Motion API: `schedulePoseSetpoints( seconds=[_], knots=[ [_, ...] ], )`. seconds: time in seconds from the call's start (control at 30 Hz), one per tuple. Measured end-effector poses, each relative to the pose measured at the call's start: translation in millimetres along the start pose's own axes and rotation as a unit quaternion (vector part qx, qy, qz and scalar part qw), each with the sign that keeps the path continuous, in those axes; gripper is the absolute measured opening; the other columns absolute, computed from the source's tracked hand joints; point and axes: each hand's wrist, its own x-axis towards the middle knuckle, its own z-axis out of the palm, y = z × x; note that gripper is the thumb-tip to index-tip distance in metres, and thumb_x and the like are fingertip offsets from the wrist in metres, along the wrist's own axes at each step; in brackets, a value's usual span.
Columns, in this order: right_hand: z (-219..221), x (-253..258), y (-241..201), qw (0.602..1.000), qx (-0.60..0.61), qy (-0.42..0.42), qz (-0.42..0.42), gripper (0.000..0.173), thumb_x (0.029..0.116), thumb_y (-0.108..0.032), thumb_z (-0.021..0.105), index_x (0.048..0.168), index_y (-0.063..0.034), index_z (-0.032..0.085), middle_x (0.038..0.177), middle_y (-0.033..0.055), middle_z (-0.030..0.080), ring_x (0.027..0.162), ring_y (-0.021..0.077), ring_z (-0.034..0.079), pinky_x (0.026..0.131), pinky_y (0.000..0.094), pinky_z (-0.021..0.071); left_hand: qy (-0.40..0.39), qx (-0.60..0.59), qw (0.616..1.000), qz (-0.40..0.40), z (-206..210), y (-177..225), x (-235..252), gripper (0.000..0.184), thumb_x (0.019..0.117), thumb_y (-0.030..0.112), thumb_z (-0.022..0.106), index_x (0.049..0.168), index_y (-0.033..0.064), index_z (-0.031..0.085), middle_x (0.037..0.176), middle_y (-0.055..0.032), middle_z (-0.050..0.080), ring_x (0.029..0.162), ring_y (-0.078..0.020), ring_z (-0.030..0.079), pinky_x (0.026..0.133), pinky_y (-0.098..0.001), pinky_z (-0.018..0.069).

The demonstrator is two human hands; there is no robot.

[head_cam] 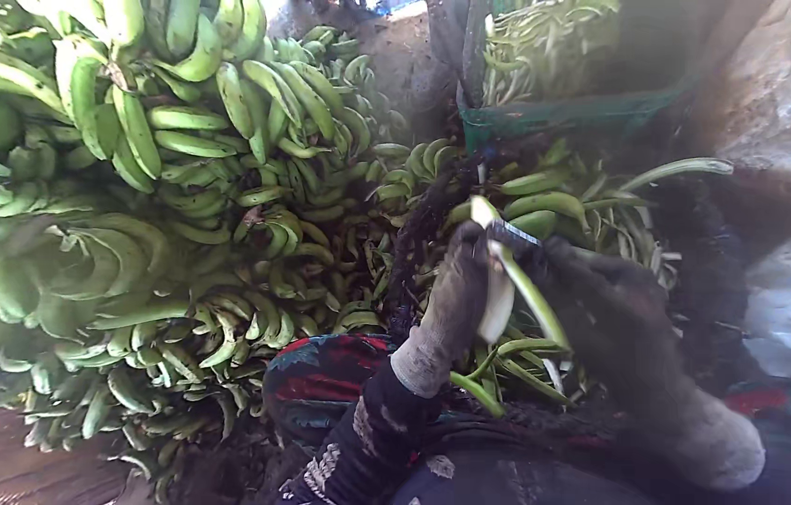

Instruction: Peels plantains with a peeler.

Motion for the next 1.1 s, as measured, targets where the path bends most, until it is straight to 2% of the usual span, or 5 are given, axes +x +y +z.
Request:
schedulePoseSetpoints(
  seconds=[0.17,0.33,0.57,0.73,1.1],
  knots=[
    [-33.1,35.4,1.1,0.913,-0.027,-0.345,0.215,0.045,0.1031,-0.019,0.059,0.144,-0.0016,0.055,0.132,0.0283,0.062,0.123,0.0474,0.058,0.105,0.0650,0.0420,0.002,-0.068,0.996,-0.062,-5.4,-22.5,-20.3,0.068,0.0981,0.062,0.043,0.134,0.0037,0.052,0.088,-0.0002,0.067,0.073,-0.0061,0.065,0.068,-0.0257,0.0578],
    [-9.4,-7.6,-13.7,0.994,0.069,-0.087,0.006,0.031,0.0990,-0.032,0.053,0.100,-0.0106,0.075,0.093,0.0105,0.070,0.091,0.0287,0.068,0.079,0.0554,0.0523,0.149,-0.040,0.982,-0.109,-13.2,3.3,-10.0,0.057,0.1064,0.058,0.028,0.128,0.0152,0.058,0.090,-0.0020,0.063,0.073,-0.0094,0.061,0.065,-0.0299,0.0547],
    [-5.8,-4.5,-2.4,0.999,0.052,-0.003,-0.002,0.040,0.0990,-0.032,0.063,0.137,-0.0195,0.066,0.108,0.0175,0.070,0.096,0.0342,0.067,0.082,0.0584,0.0523,0.043,-0.059,0.997,-0.025,2.2,13.8,-9.2,0.038,0.1105,0.027,0.030,0.134,0.0083,0.053,0.102,-0.0034,0.065,0.083,-0.0073,0.063,0.072,-0.0261,0.0553],
    [-26.5,10.9,16.3,0.939,-0.004,-0.291,0.183,0.048,0.1097,-0.039,0.040,0.141,-0.0073,0.059,0.116,0.0245,0.070,0.107,0.0434,0.067,0.092,0.0660,0.0495,-0.015,-0.208,0.970,-0.127,-1.1,-2.8,-13.6,0.054,0.1063,0.054,0.032,0.127,0.0115,0.057,0.088,-0.0061,0.067,0.072,-0.0137,0.067,0.065,-0.0313,0.0605],
    [-10.9,0.0,0.5,0.997,0.041,-0.070,0.005,0.039,0.0985,-0.037,0.062,0.134,-0.0235,0.069,0.106,0.0157,0.071,0.094,0.0335,0.067,0.080,0.0603,0.0516,0.035,-0.076,0.995,-0.059,-4.6,-1.5,-19.2,0.042,0.1090,0.034,0.030,0.134,0.0097,0.053,0.096,-0.0021,0.062,0.079,-0.0057,0.061,0.070,-0.0255,0.0543]
  ],
)
